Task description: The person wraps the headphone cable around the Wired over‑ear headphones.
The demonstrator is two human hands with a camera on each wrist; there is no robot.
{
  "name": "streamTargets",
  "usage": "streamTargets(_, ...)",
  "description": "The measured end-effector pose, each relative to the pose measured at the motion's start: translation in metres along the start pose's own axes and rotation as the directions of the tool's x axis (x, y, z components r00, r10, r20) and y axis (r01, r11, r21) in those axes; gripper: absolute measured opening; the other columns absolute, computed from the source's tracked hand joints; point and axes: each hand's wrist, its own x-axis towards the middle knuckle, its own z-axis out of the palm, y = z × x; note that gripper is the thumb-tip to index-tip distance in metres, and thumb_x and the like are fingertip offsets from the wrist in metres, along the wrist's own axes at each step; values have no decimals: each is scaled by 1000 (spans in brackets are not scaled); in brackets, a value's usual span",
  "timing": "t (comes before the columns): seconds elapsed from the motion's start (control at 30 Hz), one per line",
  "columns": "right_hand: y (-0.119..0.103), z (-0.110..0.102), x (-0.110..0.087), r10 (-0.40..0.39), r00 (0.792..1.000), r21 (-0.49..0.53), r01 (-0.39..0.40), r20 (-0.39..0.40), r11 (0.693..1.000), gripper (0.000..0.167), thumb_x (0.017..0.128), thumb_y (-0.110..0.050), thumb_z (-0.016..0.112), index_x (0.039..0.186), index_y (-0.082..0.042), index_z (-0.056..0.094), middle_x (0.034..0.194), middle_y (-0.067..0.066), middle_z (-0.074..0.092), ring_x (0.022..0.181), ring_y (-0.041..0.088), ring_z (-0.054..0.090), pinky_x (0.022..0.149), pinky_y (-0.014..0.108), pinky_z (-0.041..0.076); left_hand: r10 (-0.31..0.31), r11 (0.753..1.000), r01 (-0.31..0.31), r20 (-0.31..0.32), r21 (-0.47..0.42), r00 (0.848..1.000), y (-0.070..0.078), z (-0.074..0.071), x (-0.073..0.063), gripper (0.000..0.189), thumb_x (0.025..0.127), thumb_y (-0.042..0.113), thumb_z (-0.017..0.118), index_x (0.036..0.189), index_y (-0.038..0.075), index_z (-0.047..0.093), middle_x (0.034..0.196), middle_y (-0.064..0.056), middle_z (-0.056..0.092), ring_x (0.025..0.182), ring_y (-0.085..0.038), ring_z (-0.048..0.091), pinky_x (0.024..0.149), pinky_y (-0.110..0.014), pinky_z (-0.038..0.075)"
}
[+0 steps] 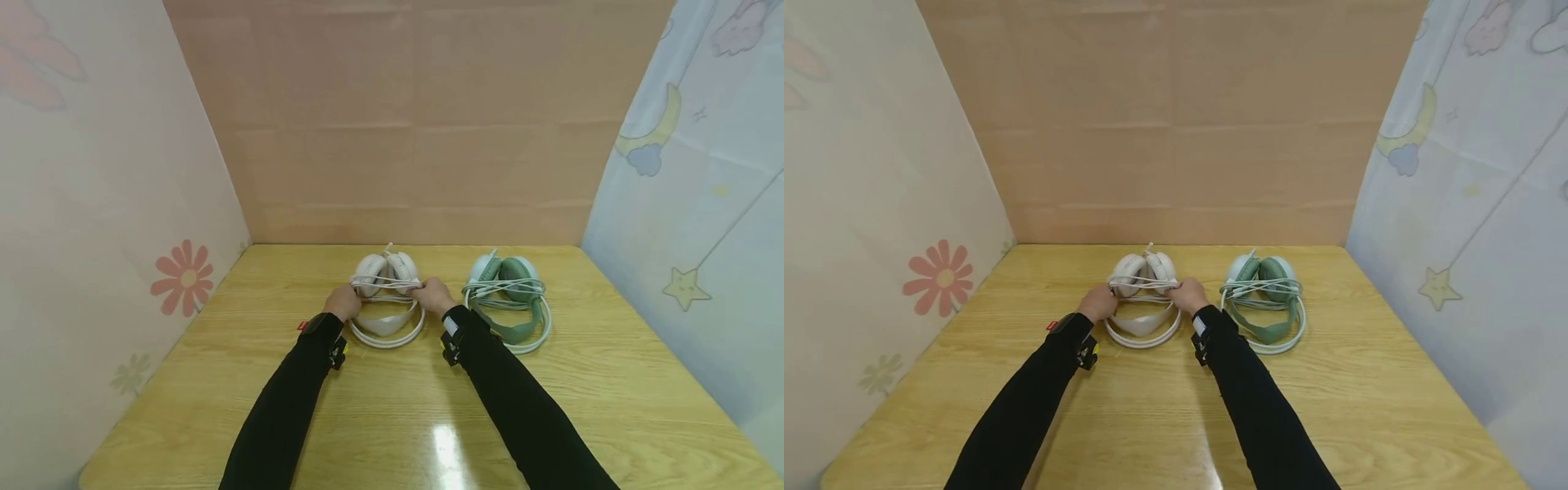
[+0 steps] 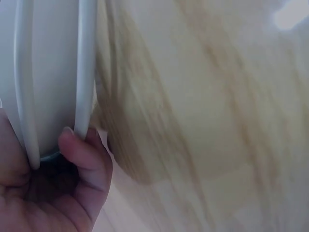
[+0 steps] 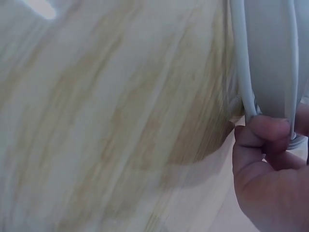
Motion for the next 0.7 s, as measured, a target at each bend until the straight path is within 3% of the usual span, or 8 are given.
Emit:
streamTargets(0.27, 6, -3, 2, 22, 1000, 52, -22, 6, 998, 44, 96, -26, 65, 60, -14, 43, 52, -3, 40, 47, 11, 39, 50, 26, 33, -7, 1000, 7, -6, 20, 1000, 13, -1, -7, 34, 102, 7, 47, 69, 8, 51, 67, -7, 45, 57, -20, 43, 55, -33, 36)
streamTargets(0.5, 10, -6, 7, 61, 998, 47, -61, 4, 997, 39, 97, -27, 64, 66, -9, 49, 57, 1, 44, 51, 15, 43, 53, 30, 36, 20, 1000, -20, 4, -9, 1000, 18, -1, -8, 30, 103, 7, 47, 74, 8, 55, 66, -7, 49, 49, -18, 46, 50, -31, 39)
streamTargets(0.7, 12, -4, 6, -36, 999, -31, 36, -12, 999, 42, 95, -32, 62, 62, -11, 48, 59, 2, 45, 53, 18, 45, 53, 31, 37, 10, 998, -10, -5, -60, 1000, 11, 1, -9, 27, 100, 10, 48, 73, 9, 52, 62, -7, 47, 47, -19, 45, 49, -33, 38)
